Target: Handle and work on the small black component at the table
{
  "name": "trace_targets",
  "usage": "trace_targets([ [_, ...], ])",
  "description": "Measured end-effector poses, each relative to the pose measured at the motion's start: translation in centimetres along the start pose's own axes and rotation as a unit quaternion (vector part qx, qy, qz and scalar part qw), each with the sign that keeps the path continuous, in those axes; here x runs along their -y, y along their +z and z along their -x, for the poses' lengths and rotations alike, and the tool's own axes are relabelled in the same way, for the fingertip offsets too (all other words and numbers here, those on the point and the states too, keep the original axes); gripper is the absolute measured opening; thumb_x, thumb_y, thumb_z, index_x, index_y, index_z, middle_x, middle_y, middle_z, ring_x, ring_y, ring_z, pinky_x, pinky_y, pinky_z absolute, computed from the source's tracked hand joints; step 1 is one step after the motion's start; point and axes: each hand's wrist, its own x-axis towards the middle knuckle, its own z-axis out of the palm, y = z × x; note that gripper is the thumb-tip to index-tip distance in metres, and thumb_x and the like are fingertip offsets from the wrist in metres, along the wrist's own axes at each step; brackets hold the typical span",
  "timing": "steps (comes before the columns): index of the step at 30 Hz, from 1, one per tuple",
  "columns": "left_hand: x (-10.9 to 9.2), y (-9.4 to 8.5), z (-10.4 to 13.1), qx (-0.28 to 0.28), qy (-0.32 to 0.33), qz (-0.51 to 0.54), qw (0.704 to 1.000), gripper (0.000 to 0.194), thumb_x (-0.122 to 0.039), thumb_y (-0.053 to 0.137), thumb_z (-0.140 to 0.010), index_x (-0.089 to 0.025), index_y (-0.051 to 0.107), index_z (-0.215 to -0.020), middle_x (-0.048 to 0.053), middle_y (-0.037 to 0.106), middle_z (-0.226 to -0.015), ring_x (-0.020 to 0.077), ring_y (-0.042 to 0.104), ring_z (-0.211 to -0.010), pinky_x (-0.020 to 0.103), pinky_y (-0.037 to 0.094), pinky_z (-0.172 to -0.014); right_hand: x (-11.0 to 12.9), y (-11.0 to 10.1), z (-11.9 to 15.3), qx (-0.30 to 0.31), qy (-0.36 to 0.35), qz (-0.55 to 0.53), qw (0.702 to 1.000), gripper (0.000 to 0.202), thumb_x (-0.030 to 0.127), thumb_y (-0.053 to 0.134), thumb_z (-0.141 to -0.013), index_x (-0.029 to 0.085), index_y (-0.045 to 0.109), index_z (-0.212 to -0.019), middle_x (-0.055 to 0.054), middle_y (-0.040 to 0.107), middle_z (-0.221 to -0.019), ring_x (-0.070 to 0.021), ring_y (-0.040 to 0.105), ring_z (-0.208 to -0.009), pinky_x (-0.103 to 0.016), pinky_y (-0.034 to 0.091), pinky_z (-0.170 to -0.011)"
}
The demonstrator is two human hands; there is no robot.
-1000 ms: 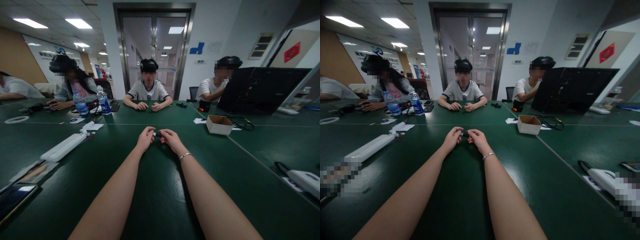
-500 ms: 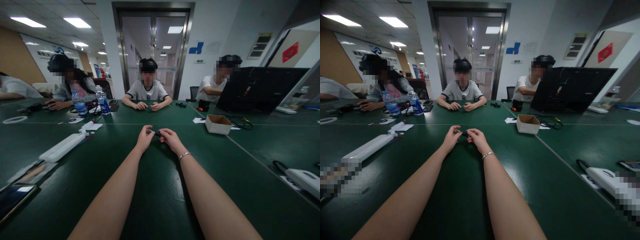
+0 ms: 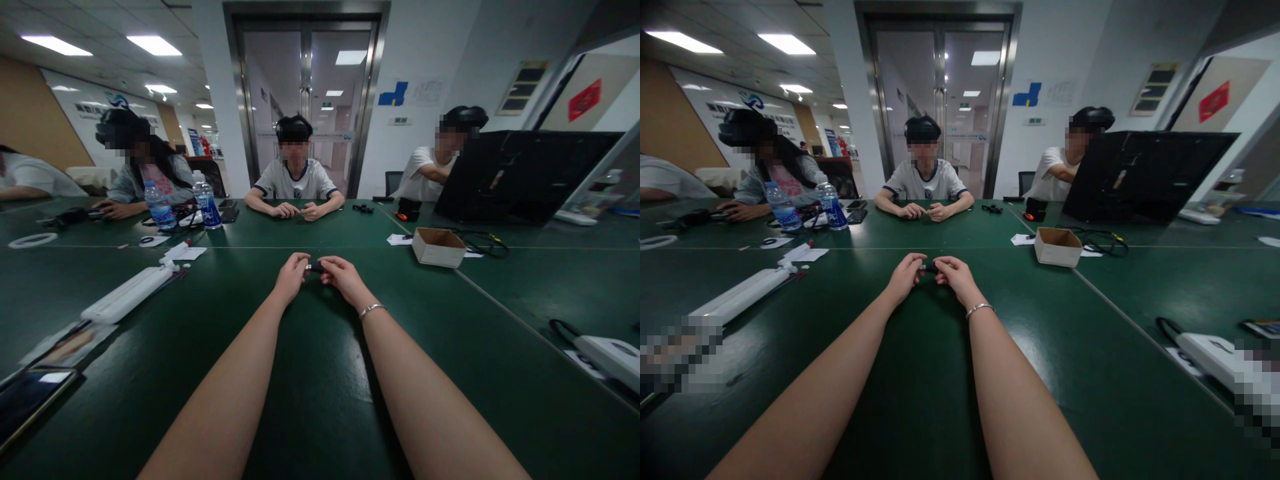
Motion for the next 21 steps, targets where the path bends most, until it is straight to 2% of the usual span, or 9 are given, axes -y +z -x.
trace_targets([
  [9, 0.3, 0.1, -0.2, 0.007, 0.015, -0.002, 1.000, 0.026, -0.026, 0.048, -0.083, -0.018, 0.061, -0.105, -0.002, 0.054, -0.065, 0.0112, 0.047, -0.056, 0.021, 0.034, -0.051, 0.1, 0.0, 0.1, 0.003, -0.004, -0.004, 1.000, 0.024, 0.027, 0.081, -0.069, 0.014, 0.071, -0.087, -0.002, 0.066, -0.070, -0.0082, 0.058, -0.054, -0.017, 0.049, -0.049],
  [15, -0.6, 0.0, 0.2, 0.019, -0.002, 0.004, 1.000, 0.023, -0.020, 0.046, -0.080, -0.017, 0.061, -0.097, -0.003, 0.049, -0.059, 0.0109, 0.043, -0.053, 0.022, 0.032, -0.052, 0.1, -0.2, 0.1, 0.009, -0.001, -0.005, 1.000, 0.022, 0.025, 0.079, -0.071, 0.014, 0.070, -0.088, -0.002, 0.065, -0.070, -0.0078, 0.058, -0.053, -0.016, 0.050, -0.049],
  [19, -1.0, -0.1, 0.4, 0.014, -0.003, 0.026, 1.000, 0.025, -0.020, 0.044, -0.079, -0.017, 0.059, -0.100, -0.005, 0.046, -0.055, 0.0110, 0.041, -0.050, 0.022, 0.032, -0.051, 0.5, -0.1, 0.4, 0.052, -0.004, -0.011, 0.999, 0.039, 0.015, 0.079, -0.066, 0.018, 0.067, -0.103, 0.000, 0.066, -0.077, -0.0094, 0.063, -0.061, -0.018, 0.054, -0.056],
  [21, -1.1, -0.1, 0.5, 0.013, -0.005, 0.041, 0.999, 0.025, -0.020, 0.045, -0.079, -0.017, 0.058, -0.100, -0.006, 0.045, -0.054, 0.0108, 0.041, -0.049, 0.021, 0.033, -0.052, 0.8, 0.1, 0.5, 0.065, 0.009, -0.001, 0.998, 0.040, 0.018, 0.078, -0.070, 0.018, 0.064, -0.108, 0.000, 0.065, -0.078, -0.0109, 0.064, -0.061, -0.020, 0.055, -0.056],
])
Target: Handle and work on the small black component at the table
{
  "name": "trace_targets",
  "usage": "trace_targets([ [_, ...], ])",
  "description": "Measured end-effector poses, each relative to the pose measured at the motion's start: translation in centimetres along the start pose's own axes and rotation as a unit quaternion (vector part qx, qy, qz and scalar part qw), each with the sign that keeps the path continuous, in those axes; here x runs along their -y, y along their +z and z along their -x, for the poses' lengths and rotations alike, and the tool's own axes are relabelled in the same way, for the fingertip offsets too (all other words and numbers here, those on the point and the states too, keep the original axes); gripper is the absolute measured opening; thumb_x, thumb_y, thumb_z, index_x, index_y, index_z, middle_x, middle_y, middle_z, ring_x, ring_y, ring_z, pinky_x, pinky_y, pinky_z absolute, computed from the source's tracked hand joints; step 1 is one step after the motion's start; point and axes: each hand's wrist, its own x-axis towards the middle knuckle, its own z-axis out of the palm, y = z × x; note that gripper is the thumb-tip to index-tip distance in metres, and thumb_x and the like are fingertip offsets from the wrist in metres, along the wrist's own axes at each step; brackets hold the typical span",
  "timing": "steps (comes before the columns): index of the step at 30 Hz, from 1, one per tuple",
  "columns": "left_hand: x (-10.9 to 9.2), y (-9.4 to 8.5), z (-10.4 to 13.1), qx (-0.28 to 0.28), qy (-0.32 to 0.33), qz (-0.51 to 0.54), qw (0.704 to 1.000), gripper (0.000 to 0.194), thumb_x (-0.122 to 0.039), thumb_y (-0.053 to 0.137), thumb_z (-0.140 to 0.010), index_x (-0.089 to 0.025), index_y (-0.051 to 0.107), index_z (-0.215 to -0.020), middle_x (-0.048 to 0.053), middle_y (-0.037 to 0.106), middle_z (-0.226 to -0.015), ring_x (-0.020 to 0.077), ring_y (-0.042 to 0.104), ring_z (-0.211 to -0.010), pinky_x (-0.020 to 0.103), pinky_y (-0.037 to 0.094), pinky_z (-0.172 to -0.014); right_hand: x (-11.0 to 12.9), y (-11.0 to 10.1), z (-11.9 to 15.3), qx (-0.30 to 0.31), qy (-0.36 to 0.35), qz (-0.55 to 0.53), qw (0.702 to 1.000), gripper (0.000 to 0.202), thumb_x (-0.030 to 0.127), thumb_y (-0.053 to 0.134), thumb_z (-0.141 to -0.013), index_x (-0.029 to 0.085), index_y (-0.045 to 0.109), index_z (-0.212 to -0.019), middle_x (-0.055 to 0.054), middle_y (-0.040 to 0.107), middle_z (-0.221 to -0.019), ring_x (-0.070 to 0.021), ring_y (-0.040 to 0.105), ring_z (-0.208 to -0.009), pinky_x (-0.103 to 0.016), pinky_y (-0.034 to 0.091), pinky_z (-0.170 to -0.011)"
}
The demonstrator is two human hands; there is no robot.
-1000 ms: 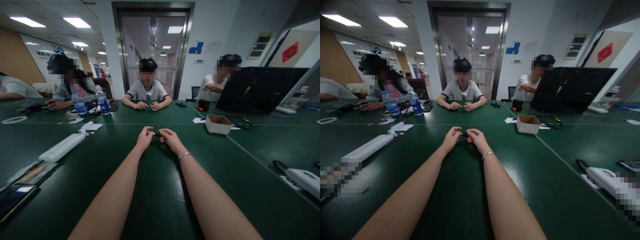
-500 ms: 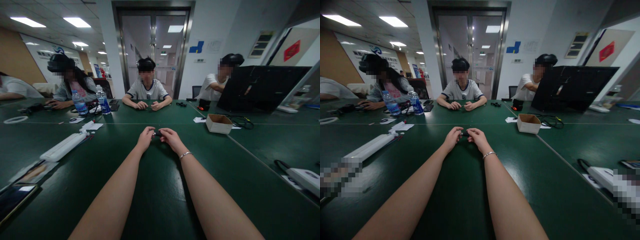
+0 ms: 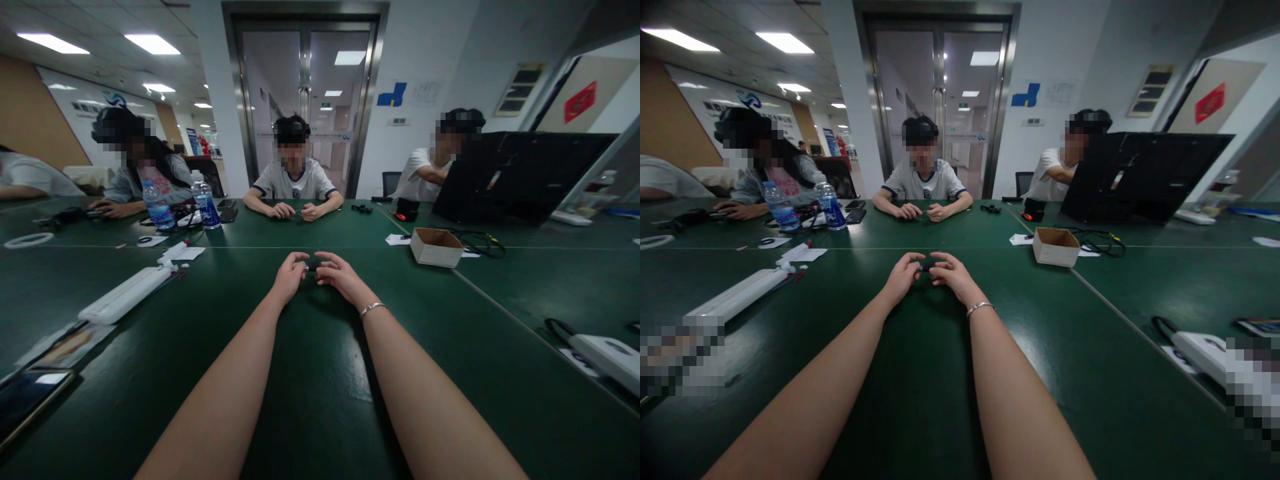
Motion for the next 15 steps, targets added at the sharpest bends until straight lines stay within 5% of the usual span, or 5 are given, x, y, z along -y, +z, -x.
trace_targets([
  [4, -0.10, 0.04, -0.01, 0.000, 0.003, 0.010, 1.000, 0.020, -0.018, 0.045, -0.077, -0.016, 0.057, -0.093, -0.006, 0.043, -0.052, 0.0103, 0.041, -0.049, 0.021, 0.032, -0.051, 0.30, 0.32, -0.05, -0.018, 0.018, 0.034, 0.999, 0.022, 0.027, 0.066, -0.083, 0.016, 0.063, -0.102, 0.001, 0.062, -0.066, -0.0084, 0.053, -0.042, -0.021, 0.052, -0.045],
  [7, -0.16, 0.03, -0.03, -0.018, -0.001, 0.012, 1.000, 0.017, -0.017, 0.046, -0.076, -0.017, 0.057, -0.089, -0.005, 0.045, -0.056, 0.0098, 0.042, -0.050, 0.020, 0.034, -0.052, 0.44, 0.32, -0.02, -0.004, 0.010, 0.016, 1.000, 0.038, 0.016, 0.069, -0.076, 0.022, 0.058, -0.113, 0.001, 0.065, -0.081, -0.0080, 0.058, -0.048, -0.023, 0.056, -0.052],
  [12, 0.12, -0.06, -0.19, -0.023, 0.002, 0.012, 1.000, 0.015, -0.017, 0.047, -0.077, -0.016, 0.057, -0.088, -0.004, 0.048, -0.059, 0.0094, 0.043, -0.051, 0.020, 0.035, -0.052, 0.46, 0.30, 0.04, -0.002, 0.021, 0.053, 0.998, 0.037, 0.027, 0.070, -0.078, 0.019, 0.056, -0.112, 0.002, 0.063, -0.073, -0.0065, 0.050, -0.039, -0.022, 0.052, -0.044],
  [15, 0.38, -0.07, -0.32, -0.033, 0.000, 0.021, 0.999, 0.014, -0.018, 0.047, -0.077, -0.016, 0.057, -0.087, -0.004, 0.049, -0.059, 0.0092, 0.043, -0.050, 0.019, 0.034, -0.051, 0.35, 0.28, 0.05, 0.012, -0.007, 0.051, 0.999, 0.063, 0.016, 0.080, -0.065, 0.025, 0.050, -0.120, 0.002, 0.064, -0.090, -0.0072, 0.058, -0.048, -0.020, 0.053, -0.048],
])
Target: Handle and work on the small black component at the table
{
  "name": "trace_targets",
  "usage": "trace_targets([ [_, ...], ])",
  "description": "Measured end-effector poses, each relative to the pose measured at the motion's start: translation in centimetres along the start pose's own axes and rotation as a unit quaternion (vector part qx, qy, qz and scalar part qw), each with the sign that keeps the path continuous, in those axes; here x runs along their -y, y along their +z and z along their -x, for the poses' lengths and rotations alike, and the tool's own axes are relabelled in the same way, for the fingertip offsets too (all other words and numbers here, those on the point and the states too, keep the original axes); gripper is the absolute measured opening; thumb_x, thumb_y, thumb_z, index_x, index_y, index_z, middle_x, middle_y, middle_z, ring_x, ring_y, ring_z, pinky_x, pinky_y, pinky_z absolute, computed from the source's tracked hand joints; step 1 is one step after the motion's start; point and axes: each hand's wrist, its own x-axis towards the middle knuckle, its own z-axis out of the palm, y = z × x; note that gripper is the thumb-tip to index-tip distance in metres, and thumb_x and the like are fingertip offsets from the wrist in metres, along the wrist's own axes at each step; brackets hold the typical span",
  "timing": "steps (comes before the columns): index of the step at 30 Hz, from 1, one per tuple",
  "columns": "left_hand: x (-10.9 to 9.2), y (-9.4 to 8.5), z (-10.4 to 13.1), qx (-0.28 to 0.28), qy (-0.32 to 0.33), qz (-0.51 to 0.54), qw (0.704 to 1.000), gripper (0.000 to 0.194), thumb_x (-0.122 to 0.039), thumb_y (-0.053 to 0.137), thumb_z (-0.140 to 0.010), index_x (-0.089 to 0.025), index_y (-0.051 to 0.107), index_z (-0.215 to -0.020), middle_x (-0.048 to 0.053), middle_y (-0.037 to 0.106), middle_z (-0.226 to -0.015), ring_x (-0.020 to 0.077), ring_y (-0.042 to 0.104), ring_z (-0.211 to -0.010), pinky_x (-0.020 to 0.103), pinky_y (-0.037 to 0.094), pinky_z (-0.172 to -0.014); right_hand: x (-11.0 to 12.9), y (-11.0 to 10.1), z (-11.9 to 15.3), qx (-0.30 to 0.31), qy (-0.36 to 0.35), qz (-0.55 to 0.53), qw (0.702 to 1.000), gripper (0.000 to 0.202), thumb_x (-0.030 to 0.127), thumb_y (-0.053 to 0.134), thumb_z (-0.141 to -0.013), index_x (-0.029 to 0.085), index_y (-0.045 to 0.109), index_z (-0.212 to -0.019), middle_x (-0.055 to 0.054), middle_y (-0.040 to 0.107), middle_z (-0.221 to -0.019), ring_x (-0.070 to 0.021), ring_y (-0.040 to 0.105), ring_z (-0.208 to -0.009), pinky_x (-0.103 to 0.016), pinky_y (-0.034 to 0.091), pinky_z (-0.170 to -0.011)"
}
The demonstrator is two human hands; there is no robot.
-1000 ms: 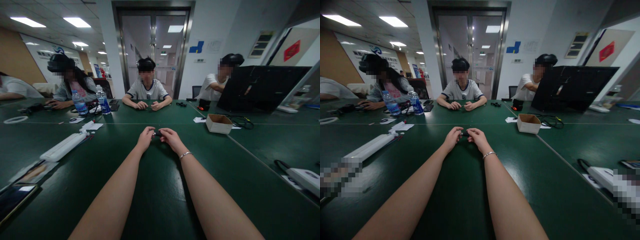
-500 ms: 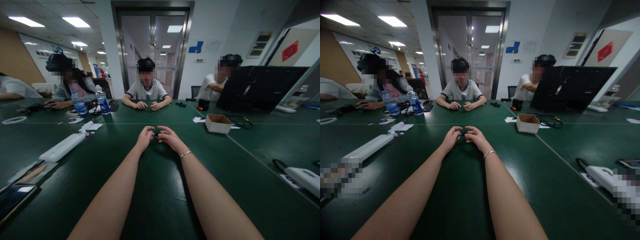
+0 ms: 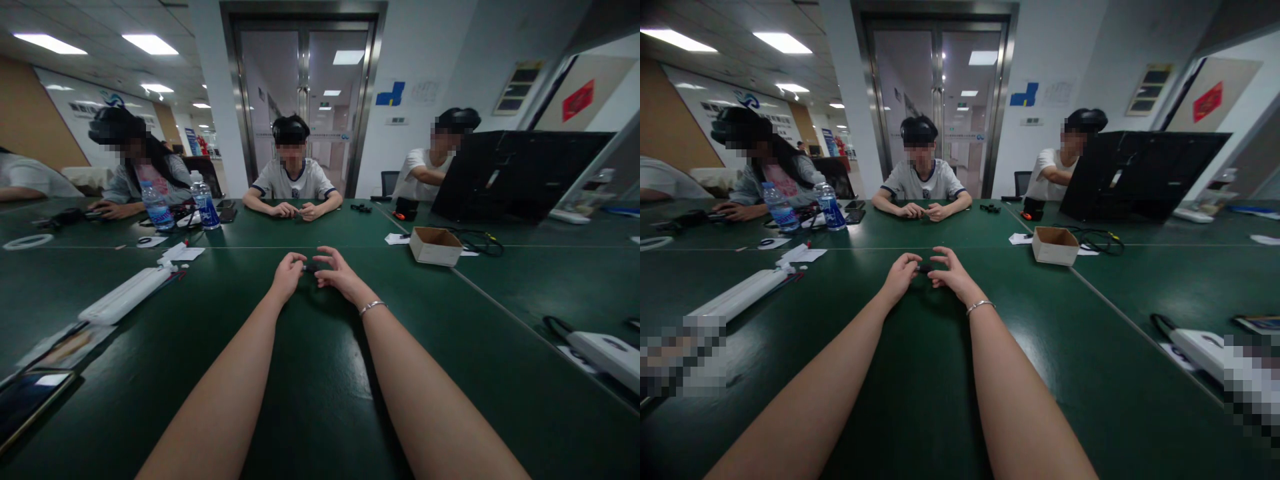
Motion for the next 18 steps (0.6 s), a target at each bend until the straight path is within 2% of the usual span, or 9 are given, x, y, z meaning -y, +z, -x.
trace_targets([
  [1, 0.03, 0.01, -0.03, -0.002, -0.001, 0.002, 1.000, 0.014, -0.018, 0.047, -0.078, -0.016, 0.057, -0.087, -0.004, 0.048, -0.059, 0.0091, 0.043, -0.050, 0.019, 0.034, -0.051, -0.04, -0.01, -0.01, -0.003, 0.003, -0.004, 1.000, 0.064, 0.018, 0.080, -0.065, 0.025, 0.049, -0.121, 0.002, 0.064, -0.091, -0.0081, 0.060, -0.050, -0.020, 0.053, -0.048],
  [3, -0.01, 0.03, -0.03, -0.005, 0.002, 0.003, 1.000, 0.013, -0.018, 0.047, -0.078, -0.016, 0.057, -0.086, -0.004, 0.049, -0.059, 0.0090, 0.043, -0.051, 0.019, 0.035, -0.052, -0.13, -0.04, -0.04, -0.002, 0.019, 0.006, 1.000, 0.049, 0.026, 0.076, -0.073, 0.021, 0.052, -0.116, 0.001, 0.063, -0.082, -0.0078, 0.057, -0.046, -0.021, 0.052, -0.046],
  [5, -0.14, 0.04, 0.00, -0.011, 0.004, 0.002, 1.000, 0.012, -0.017, 0.047, -0.077, -0.015, 0.057, -0.084, -0.003, 0.049, -0.059, 0.0090, 0.044, -0.051, 0.019, 0.035, -0.053, -0.18, -0.04, -0.06, 0.008, 0.012, 0.017, 1.000, 0.042, 0.026, 0.074, -0.075, 0.019, 0.054, -0.110, 0.001, 0.062, -0.080, -0.0061, 0.052, -0.042, -0.020, 0.051, -0.044],
  [8, -0.34, 0.03, 0.06, -0.017, -0.003, 0.006, 1.000, 0.013, -0.016, 0.045, -0.077, -0.015, 0.056, -0.085, -0.004, 0.047, -0.058, 0.0089, 0.043, -0.049, 0.019, 0.034, -0.051, -0.15, 0.02, 0.01, 0.011, -0.007, 0.015, 1.000, 0.065, 0.015, 0.081, -0.062, 0.024, 0.048, -0.117, 0.001, 0.063, -0.094, -0.0068, 0.059, -0.051, -0.019, 0.053, -0.049],
  [9, -0.37, 0.02, 0.08, -0.017, -0.005, 0.007, 1.000, 0.013, -0.016, 0.045, -0.078, -0.016, 0.056, -0.085, -0.004, 0.047, -0.058, 0.0089, 0.043, -0.049, 0.019, 0.034, -0.051, -0.12, 0.07, 0.04, 0.003, -0.004, 0.016, 1.000, 0.066, 0.016, 0.082, -0.062, 0.025, 0.047, -0.118, 0.002, 0.063, -0.093, -0.0072, 0.059, -0.051, -0.020, 0.053, -0.049],
  [11, -0.35, -0.01, 0.08, -0.011, -0.005, 0.005, 1.000, 0.014, -0.016, 0.045, -0.078, -0.016, 0.056, -0.086, -0.004, 0.047, -0.059, 0.0089, 0.043, -0.049, 0.019, 0.034, -0.051, -0.06, 0.17, 0.09, -0.007, 0.014, 0.025, 1.000, 0.050, 0.026, 0.077, -0.073, 0.022, 0.049, -0.114, 0.002, 0.063, -0.083, -0.0064, 0.053, -0.044, -0.021, 0.052, -0.047],
  [13, -0.24, -0.04, 0.04, -0.006, -0.003, 0.003, 1.000, 0.013, -0.017, 0.045, -0.078, -0.016, 0.056, -0.086, -0.004, 0.047, -0.058, 0.0089, 0.043, -0.049, 0.019, 0.034, -0.051, -0.03, 0.23, 0.10, -0.003, 0.012, 0.028, 1.000, 0.039, 0.027, 0.072, -0.077, 0.020, 0.051, -0.110, 0.001, 0.064, -0.081, -0.0050, 0.048, -0.039, -0.021, 0.052, -0.045],
  [16, -0.02, -0.07, -0.05, -0.008, 0.001, 0.004, 1.000, 0.013, -0.018, 0.047, -0.077, -0.017, 0.056, -0.086, -0.005, 0.045, -0.057, 0.0090, 0.042, -0.049, 0.019, 0.034, -0.050, -0.06, 0.18, 0.05, 0.006, -0.003, 0.008, 1.000, 0.055, 0.016, 0.078, -0.068, 0.025, 0.050, -0.114, 0.001, 0.065, -0.097, -0.0063, 0.057, -0.048, -0.021, 0.053, -0.049],
  [18, 0.09, -0.08, -0.11, -0.009, 0.000, 0.003, 1.000, 0.013, -0.018, 0.047, -0.077, -0.017, 0.056, -0.086, -0.005, 0.045, -0.057, 0.0092, 0.043, -0.049, 0.019, 0.034, -0.051, -0.10, 0.14, 0.00, 0.001, 0.010, 0.009, 1.000, 0.049, 0.021, 0.076, -0.072, 0.024, 0.051, -0.114, 0.001, 0.065, -0.091, -0.0073, 0.058, -0.048, -0.021, 0.053, -0.049],
])
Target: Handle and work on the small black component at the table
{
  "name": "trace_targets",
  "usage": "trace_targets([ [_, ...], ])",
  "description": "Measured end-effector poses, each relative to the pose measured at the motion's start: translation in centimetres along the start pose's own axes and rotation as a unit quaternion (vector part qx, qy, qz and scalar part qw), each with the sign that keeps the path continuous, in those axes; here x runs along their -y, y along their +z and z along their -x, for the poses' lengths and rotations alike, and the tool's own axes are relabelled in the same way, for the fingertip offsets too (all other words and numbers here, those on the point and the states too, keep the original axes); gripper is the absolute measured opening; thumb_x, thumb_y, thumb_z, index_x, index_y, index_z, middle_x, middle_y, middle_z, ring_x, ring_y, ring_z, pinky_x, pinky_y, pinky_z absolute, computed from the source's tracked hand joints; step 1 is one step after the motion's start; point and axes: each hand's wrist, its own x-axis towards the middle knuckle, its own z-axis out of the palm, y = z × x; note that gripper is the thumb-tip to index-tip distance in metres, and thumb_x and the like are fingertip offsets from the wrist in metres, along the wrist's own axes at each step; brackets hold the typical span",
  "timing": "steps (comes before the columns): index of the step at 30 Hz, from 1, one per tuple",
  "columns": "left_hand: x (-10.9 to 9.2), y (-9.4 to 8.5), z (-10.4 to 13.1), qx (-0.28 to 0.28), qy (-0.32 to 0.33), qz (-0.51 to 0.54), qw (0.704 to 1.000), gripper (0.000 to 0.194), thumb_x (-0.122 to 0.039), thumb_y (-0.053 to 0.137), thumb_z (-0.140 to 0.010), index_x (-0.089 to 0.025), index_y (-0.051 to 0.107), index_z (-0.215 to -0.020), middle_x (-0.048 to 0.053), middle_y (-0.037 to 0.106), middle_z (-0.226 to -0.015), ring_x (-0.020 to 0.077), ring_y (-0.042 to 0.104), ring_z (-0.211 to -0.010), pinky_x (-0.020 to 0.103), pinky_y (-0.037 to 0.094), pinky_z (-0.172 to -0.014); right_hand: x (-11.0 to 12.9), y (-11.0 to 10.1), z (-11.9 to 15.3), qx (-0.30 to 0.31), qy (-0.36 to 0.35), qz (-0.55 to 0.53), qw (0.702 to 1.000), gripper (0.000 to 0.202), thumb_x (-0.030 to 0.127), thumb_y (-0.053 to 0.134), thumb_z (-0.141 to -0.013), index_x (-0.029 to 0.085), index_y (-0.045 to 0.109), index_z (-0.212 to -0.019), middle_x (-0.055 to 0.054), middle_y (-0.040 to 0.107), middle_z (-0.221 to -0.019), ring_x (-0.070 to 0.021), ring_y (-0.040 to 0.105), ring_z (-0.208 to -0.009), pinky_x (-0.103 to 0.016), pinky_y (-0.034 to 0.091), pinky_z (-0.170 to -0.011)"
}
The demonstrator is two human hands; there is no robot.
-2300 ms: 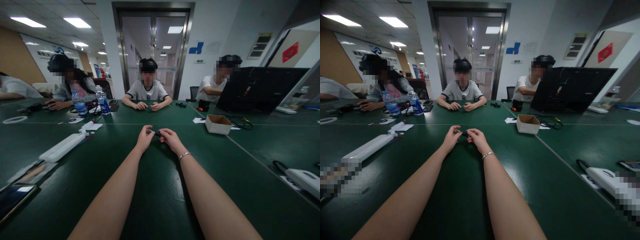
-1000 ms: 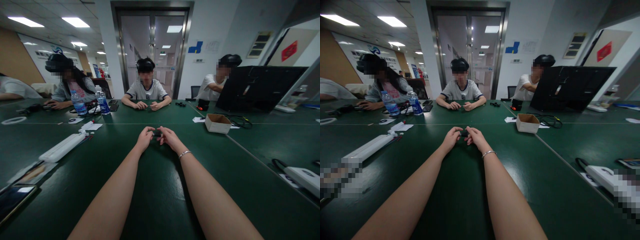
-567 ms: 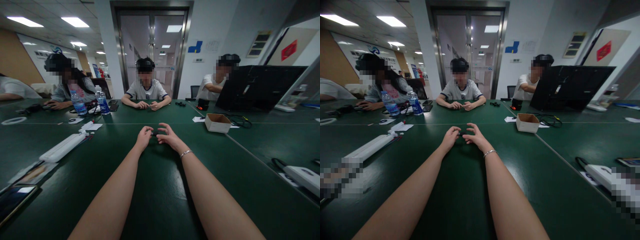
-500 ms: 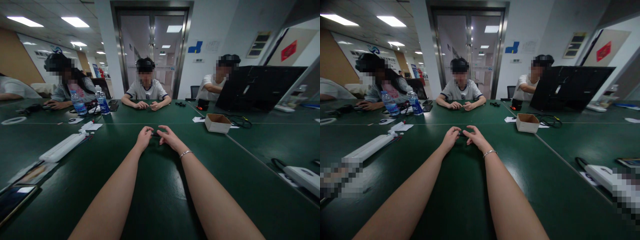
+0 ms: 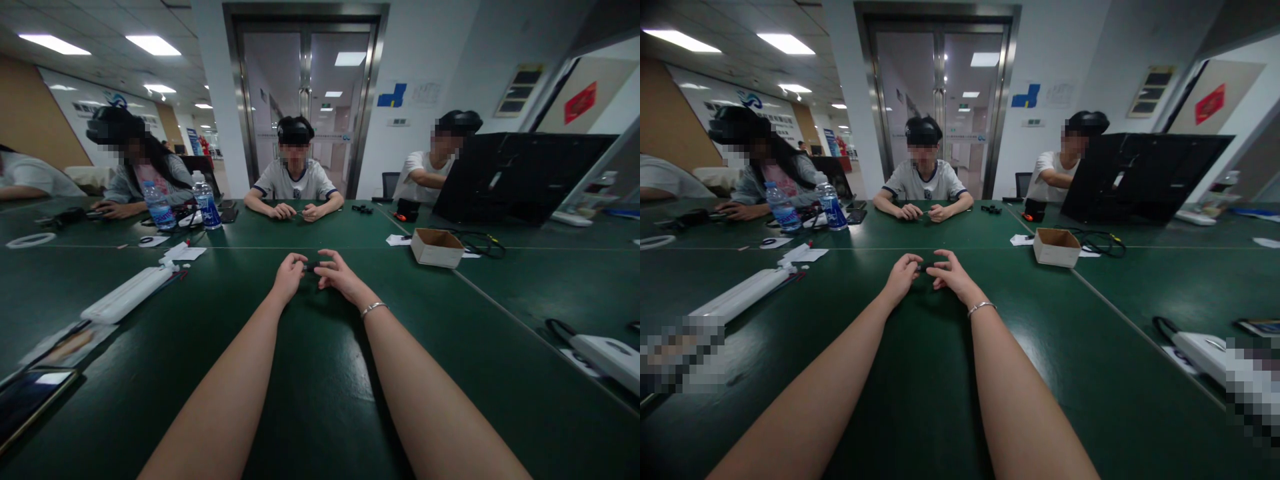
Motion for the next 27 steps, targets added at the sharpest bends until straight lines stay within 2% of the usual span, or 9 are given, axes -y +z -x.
trace_targets([
  [3, 0.09, 0.00, -0.05, 0.002, -0.002, -0.008, 1.000, 0.013, -0.018, 0.047, -0.077, -0.017, 0.056, -0.086, -0.005, 0.046, -0.056, 0.0097, 0.044, -0.050, 0.020, 0.034, -0.051, -0.03, -0.01, -0.04, 0.004, 0.006, 0.018, 1.000, 0.031, 0.027, 0.069, -0.080, 0.019, 0.056, -0.106, 0.001, 0.065, -0.080, -0.0055, 0.050, -0.040, -0.021, 0.052, -0.047],
  [7, 0.05, 0.05, -0.04, -0.003, 0.005, -0.013, 1.000, 0.013, -0.017, 0.046, -0.078, -0.016, 0.056, -0.086, -0.004, 0.047, -0.057, 0.0096, 0.044, -0.050, 0.020, 0.035, -0.051, 0.01, 0.00, 0.01, 0.016, -0.009, 0.001, 1.000, 0.047, 0.016, 0.075, -0.070, 0.023, 0.054, -0.112, 0.000, 0.066, -0.094, -0.0077, 0.060, -0.051, -0.020, 0.053, -0.049],
  [10, -0.07, 0.14, 0.01, -0.006, 0.004, -0.017, 1.000, 0.013, -0.016, 0.046, -0.077, -0.016, 0.057, -0.085, -0.004, 0.048, -0.059, 0.0092, 0.045, -0.051, 0.019, 0.036, -0.052, -0.03, 0.01, -0.05, 0.003, 0.010, 0.021, 1.000, 0.029, 0.025, 0.068, -0.081, 0.019, 0.057, -0.107, -0.001, 0.066, -0.080, -0.0074, 0.055, -0.044, -0.019, 0.051, -0.045],
  [11, -0.11, 0.16, 0.02, -0.007, 0.001, -0.018, 1.000, 0.012, -0.017, 0.046, -0.077, -0.017, 0.056, -0.084, -0.004, 0.048, -0.059, 0.0091, 0.045, -0.051, 0.019, 0.037, -0.052, -0.06, 0.01, -0.07, 0.004, 0.007, 0.026, 1.000, 0.028, 0.024, 0.068, -0.081, 0.019, 0.058, -0.106, -0.001, 0.066, -0.081, -0.0064, 0.054, -0.043, -0.019, 0.051, -0.045],
  [14, -0.18, 0.18, 0.05, -0.008, -0.002, -0.022, 1.000, 0.011, -0.018, 0.048, -0.077, -0.017, 0.056, -0.085, -0.004, 0.047, -0.059, 0.0088, 0.044, -0.050, 0.019, 0.036, -0.052, -0.16, -0.02, -0.16, 0.007, -0.008, 0.016, 1.000, 0.049, 0.016, 0.076, -0.071, 0.024, 0.056, -0.115, -0.002, 0.065, -0.101, -0.0065, 0.059, -0.050, -0.019, 0.053, -0.049],
  [16, -0.21, 0.15, 0.09, -0.008, -0.002, -0.024, 1.000, 0.011, -0.019, 0.049, -0.077, -0.017, 0.056, -0.085, -0.004, 0.047, -0.060, 0.0089, 0.045, -0.051, 0.019, 0.036, -0.052, -0.24, -0.07, -0.22, -0.005, 0.005, 0.013, 1.000, 0.048, 0.021, 0.075, -0.073, 0.024, 0.056, -0.118, -0.002, 0.065, -0.095, -0.0079, 0.060, -0.051, -0.019, 0.053, -0.047],
  [19, -0.28, 0.10, 0.16, 0.000, -0.007, -0.022, 1.000, 0.012, -0.019, 0.049, -0.077, -0.017, 0.056, -0.086, -0.005, 0.046, -0.059, 0.0093, 0.044, -0.050, 0.020, 0.036, -0.052, -0.32, -0.16, -0.26, -0.004, 0.009, 0.018, 1.000, 0.035, 0.028, 0.068, -0.081, 0.019, 0.058, -0.114, 0.000, 0.064, -0.080, -0.0055, 0.052, -0.040, -0.019, 0.051, -0.043],
  [23, -0.38, 0.08, 0.23, 0.004, -0.007, -0.018, 1.000, 0.012, -0.018, 0.048, -0.077, -0.017, 0.056, -0.086, -0.005, 0.045, -0.057, 0.0098, 0.044, -0.050, 0.020, 0.036, -0.053, -0.20, -0.15, -0.17, 0.004, -0.007, -0.004, 1.000, 0.060, 0.016, 0.074, -0.072, 0.027, 0.050, -0.126, 0.000, 0.066, -0.094, -0.0071, 0.059, -0.048, -0.021, 0.054, -0.049],
  [27, -0.34, 0.08, 0.19, 0.004, -0.002, -0.019, 1.000, 0.013, -0.017, 0.046, -0.078, -0.017, 0.056, -0.087, -0.005, 0.045, -0.056, 0.0102, 0.044, -0.050, 0.020, 0.035, -0.052, -0.14, 0.09, -0.25, -0.011, 0.009, 0.039, 0.999, 0.033, 0.034, 0.065, -0.085, 0.016, 0.057, -0.112, 0.002, 0.062, -0.064, -0.0076, 0.049, -0.037, -0.020, 0.048, -0.041],
])
